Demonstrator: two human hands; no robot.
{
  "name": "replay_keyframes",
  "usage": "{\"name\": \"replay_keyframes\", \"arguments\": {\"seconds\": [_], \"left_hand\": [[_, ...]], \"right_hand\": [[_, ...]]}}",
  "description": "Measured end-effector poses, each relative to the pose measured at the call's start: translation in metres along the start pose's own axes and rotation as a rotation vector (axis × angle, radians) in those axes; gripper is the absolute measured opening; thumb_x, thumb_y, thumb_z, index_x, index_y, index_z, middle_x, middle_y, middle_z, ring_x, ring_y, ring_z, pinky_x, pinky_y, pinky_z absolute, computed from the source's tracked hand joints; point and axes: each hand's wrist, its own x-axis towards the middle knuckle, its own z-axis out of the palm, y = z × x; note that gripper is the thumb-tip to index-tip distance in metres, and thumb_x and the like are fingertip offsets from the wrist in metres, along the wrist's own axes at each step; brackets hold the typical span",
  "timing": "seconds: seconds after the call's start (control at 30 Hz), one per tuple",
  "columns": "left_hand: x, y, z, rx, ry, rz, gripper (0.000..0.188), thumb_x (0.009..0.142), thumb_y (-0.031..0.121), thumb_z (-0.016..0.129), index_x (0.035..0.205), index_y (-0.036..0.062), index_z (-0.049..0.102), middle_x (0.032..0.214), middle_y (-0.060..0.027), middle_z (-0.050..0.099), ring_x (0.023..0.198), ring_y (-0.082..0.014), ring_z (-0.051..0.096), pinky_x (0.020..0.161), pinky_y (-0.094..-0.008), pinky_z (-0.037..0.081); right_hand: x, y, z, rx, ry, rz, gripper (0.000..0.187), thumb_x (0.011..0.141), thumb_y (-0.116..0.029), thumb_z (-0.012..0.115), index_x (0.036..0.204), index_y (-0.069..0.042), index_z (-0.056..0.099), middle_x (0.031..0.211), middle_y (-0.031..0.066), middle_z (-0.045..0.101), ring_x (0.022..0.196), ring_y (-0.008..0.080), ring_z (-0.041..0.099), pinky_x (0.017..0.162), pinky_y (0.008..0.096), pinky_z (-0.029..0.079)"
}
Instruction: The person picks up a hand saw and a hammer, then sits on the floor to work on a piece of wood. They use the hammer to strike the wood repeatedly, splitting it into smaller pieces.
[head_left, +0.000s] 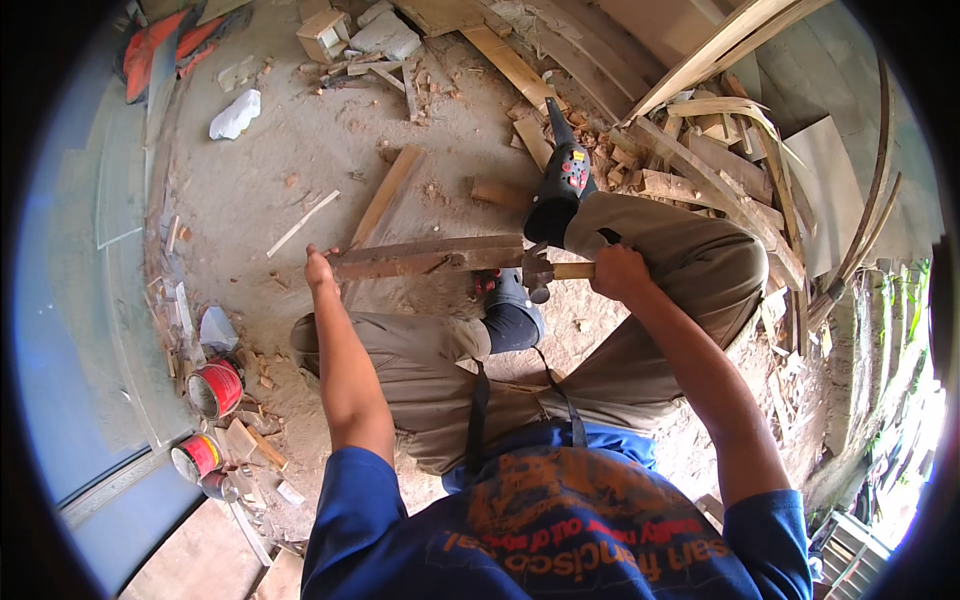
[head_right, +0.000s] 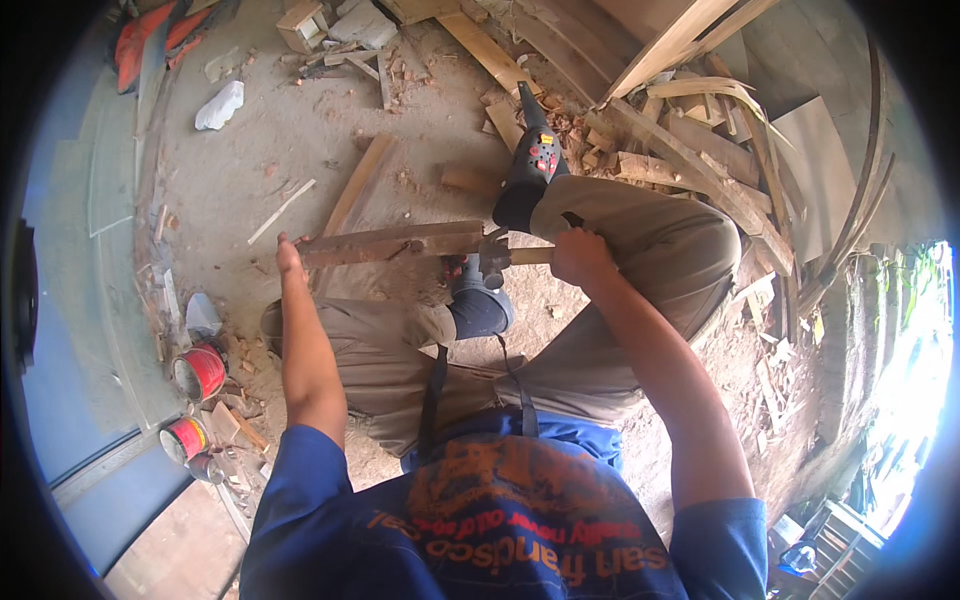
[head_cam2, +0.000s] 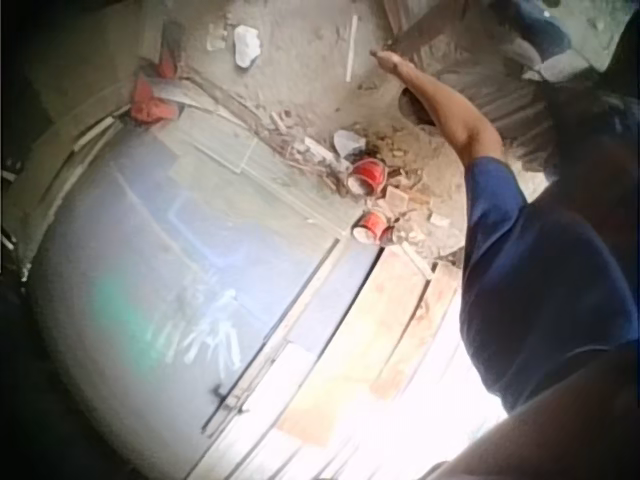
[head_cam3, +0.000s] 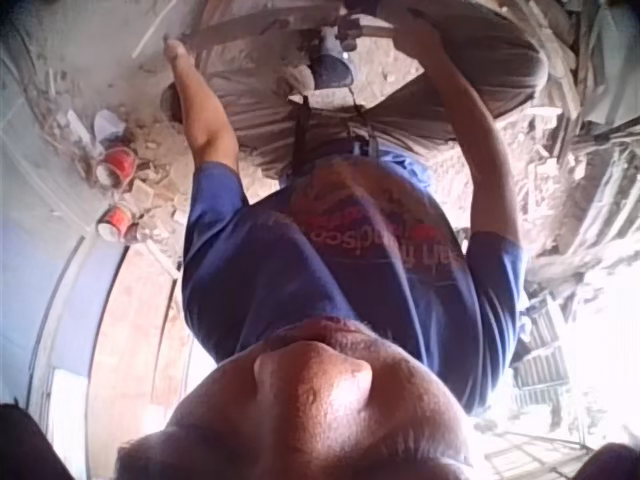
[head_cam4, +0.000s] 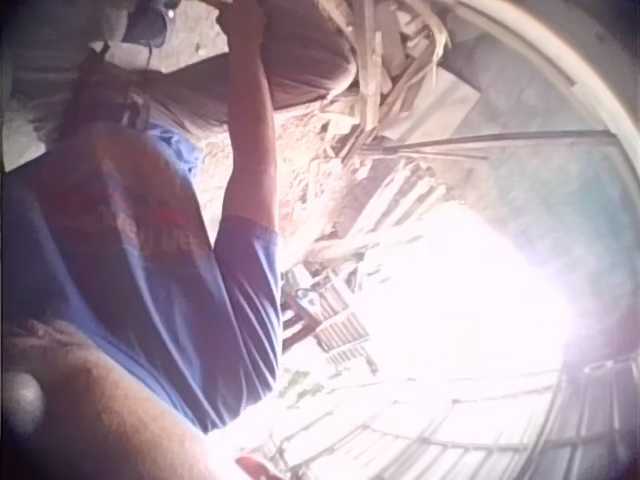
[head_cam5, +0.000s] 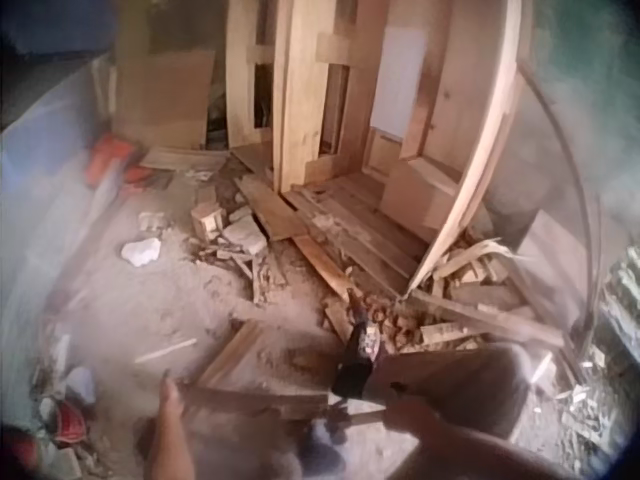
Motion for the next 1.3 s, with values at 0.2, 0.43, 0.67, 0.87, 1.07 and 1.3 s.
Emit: {"name": "replay_keyframes", "arguments": {"seconds": [0.2,0.43,0.67,0.87,1.07,1.3], "left_hand": [[-0.062,0.029,0.004,0.036,0.143,0.065,0.068,0.099,0.055,0.034,0.081,0.0059,0.077,0.072,-0.0098,0.054,0.068,-0.0233,0.046,0.071,-0.0378,0.043],[-0.035,0.028,-0.019,-0.06,0.079,-0.134,0.072,0.1,0.06,0.029,0.089,0.0034,0.073,0.099,-0.0164,0.065,0.108,-0.0343,0.058,0.096,-0.0555,0.044],[-0.05,0.01,0.024,-0.069,-0.184,-0.222,0.059,0.099,0.056,0.04,0.111,0.0026,0.064,0.124,-0.0147,0.061,0.129,-0.0366,0.046,0.103,-0.0617,0.039],[-0.08,-0.018,0.077,0.228,-0.022,-0.156,0.053,0.095,0.039,0.059,0.13,-0.0005,0.058,0.13,-0.0205,0.057,0.112,-0.0378,0.06,0.077,-0.0527,0.062],[-0.088,-0.008,0.091,0.198,0.004,-0.144,0.061,0.095,0.042,0.06,0.131,-0.006,0.054,0.131,-0.0248,0.056,0.109,-0.0421,0.061,0.077,-0.0529,0.061],[-0.129,-0.005,0.131,0.729,0.08,1.421,0.046,0.085,0.031,0.069,0.12,0.0031,0.058,0.12,-0.0207,0.062,0.115,-0.0382,0.058,0.099,-0.049,0.044]], "right_hand": [[0.0,0.003,-0.002,-0.002,-0.016,0.014,0.021,0.078,-0.016,0.064,0.091,-0.002,0.073,0.093,0.0204,0.072,0.088,0.0364,0.071,0.08,0.0471,0.058],[0.002,0.001,-0.009,0.086,0.053,-0.1,0.023,0.074,-0.021,0.071,0.088,-0.003,0.073,0.087,0.0215,0.071,0.083,0.0384,0.071,0.076,0.0494,0.057],[-0.063,-0.022,-0.039,0.627,-0.018,-0.231,0.023,0.081,-0.022,0.073,0.09,-0.002,0.071,0.081,0.0178,0.071,0.074,0.0289,0.07,0.068,0.0404,0.054],[-0.089,-0.081,-0.089,0.954,0.132,-0.408,0.018,0.083,-0.015,0.073,0.091,0.001,0.069,0.069,0.0092,0.065,0.065,0.011,0.057,0.061,0.0325,0.049],[-0.093,-0.063,-0.094,1.022,0.223,-0.13,0.026,0.088,-0.021,0.075,0.078,0.0,0.063,0.062,-0.0027,0.054,0.061,0.0036,0.045,0.053,0.0287,0.04],[-0.079,-0.046,-0.056,1.082,0.244,0.069,0.035,0.094,-0.029,0.069,0.076,-0.002,0.058,0.06,-0.0043,0.046,0.057,0.0043,0.039,0.049,0.0284,0.033]]}}
